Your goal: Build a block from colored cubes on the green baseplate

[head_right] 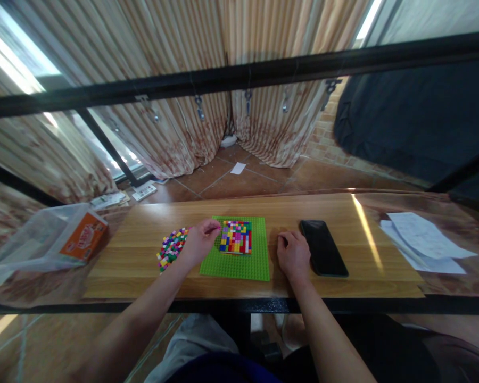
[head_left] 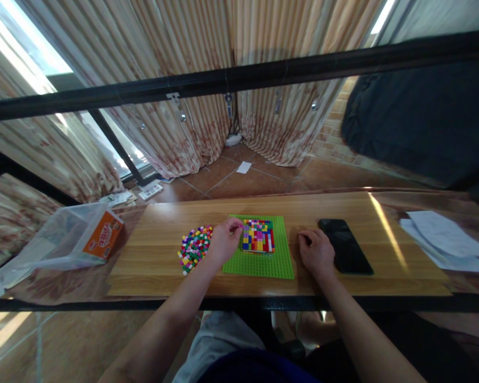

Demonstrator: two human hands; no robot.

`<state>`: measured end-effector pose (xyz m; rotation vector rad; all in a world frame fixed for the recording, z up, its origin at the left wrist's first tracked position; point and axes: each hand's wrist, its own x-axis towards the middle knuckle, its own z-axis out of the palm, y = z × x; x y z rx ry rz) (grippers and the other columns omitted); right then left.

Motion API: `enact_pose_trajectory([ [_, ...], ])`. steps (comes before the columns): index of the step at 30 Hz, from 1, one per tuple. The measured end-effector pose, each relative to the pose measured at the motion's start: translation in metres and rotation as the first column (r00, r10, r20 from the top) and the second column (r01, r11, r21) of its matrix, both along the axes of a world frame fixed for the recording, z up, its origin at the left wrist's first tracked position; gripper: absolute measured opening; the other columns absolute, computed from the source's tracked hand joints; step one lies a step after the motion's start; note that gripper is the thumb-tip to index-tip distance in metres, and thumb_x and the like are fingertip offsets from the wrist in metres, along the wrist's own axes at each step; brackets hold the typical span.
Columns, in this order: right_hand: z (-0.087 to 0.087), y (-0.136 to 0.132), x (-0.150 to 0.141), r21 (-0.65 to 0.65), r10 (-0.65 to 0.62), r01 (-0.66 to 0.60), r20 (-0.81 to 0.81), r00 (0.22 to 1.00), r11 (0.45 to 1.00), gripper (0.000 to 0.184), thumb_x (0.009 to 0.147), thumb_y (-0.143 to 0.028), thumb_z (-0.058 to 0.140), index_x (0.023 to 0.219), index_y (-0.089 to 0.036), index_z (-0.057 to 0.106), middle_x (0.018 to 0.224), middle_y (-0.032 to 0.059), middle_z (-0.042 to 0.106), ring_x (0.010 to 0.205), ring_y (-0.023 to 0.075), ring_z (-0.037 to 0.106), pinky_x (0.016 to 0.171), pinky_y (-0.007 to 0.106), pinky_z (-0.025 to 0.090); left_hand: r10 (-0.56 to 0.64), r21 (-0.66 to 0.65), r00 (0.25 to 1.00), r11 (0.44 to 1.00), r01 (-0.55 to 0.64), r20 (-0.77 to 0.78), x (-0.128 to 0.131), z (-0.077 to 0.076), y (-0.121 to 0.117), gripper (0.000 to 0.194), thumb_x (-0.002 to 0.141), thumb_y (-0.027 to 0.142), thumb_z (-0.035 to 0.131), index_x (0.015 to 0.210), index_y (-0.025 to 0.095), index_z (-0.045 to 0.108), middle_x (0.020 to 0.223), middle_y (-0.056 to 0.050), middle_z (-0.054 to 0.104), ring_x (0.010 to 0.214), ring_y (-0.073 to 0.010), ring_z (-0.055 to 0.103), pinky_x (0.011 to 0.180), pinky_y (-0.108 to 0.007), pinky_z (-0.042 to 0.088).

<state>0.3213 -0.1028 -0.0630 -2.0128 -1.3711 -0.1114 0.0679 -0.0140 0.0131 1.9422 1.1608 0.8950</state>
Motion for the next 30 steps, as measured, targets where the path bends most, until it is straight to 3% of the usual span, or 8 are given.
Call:
enact_pose_trajectory([
  [7, -0.001, 0.0, 0.001, 0.011, 0.003, -0.003, 0.015, 1.0, 1.0, 0.024, 0.085, -0.031, 0.048, 0.082, -0.019, 0.069, 0.087, 0.008, 0.064, 0.081, 0.0206, 0.055, 0.07, 0.031, 0.041, -0.024, 0.199, 0.96, 0.976, 0.082, -0.28, 0.007, 0.006, 0.003, 0.021, 0.089, 0.02, 0.05, 0.093, 0.019, 0.071, 0.091, -0.006, 0.07, 0.087, -0.0183, 0.064, 0.083, -0.03, 0.049],
  [15, -0.002, 0.0, 0.001, 0.005, 0.002, -0.002, 0.016, 1.0, 1.0, 0.025, 0.085, -0.031, 0.048, 0.082, -0.019, 0.069, 0.086, 0.007, 0.064, 0.08, 0.0201, 0.056, 0.07, 0.031, 0.04, 0.008, 0.312, 0.806, 0.924, 0.22, -0.591, 0.021, 0.011, 0.006, 0.024, 0.091, 0.018, 0.045, 0.1, 0.018, 0.067, 0.094, -0.009, 0.069, 0.09, -0.0219, 0.063, 0.089, -0.037, 0.045],
  [25, 0.0, 0.0, 0.0, -0.008, -0.002, 0.002, 0.006, 1.0, 1.0, 0.024, 0.085, -0.03, 0.048, 0.083, -0.02, 0.069, 0.087, 0.0073, 0.064, 0.081, 0.0204, 0.055, 0.07, 0.031, 0.04, 0.048, 0.306, 0.779, 0.933, 0.188, -0.625, 0.025, 0.007, 0.008, 0.029, 0.086, 0.016, 0.051, 0.114, 0.017, 0.057, 0.09, -0.008, 0.071, 0.086, -0.023, 0.065, 0.088, -0.037, 0.044],
  [30, -0.001, 0.0, 0.001, -0.003, 0.008, -0.008, 0.009, 1.0, 1.0, 0.025, 0.085, -0.03, 0.047, 0.083, -0.019, 0.069, 0.087, 0.0078, 0.064, 0.081, 0.0203, 0.055, 0.071, 0.031, 0.04, 0.067, 0.302, 0.804, 0.942, 0.144, -0.591, 0.027, 0.005, 0.009, 0.028, 0.086, 0.016, 0.051, 0.112, 0.018, 0.058, 0.089, -0.008, 0.071, 0.085, -0.0228, 0.065, 0.088, -0.037, 0.044],
])
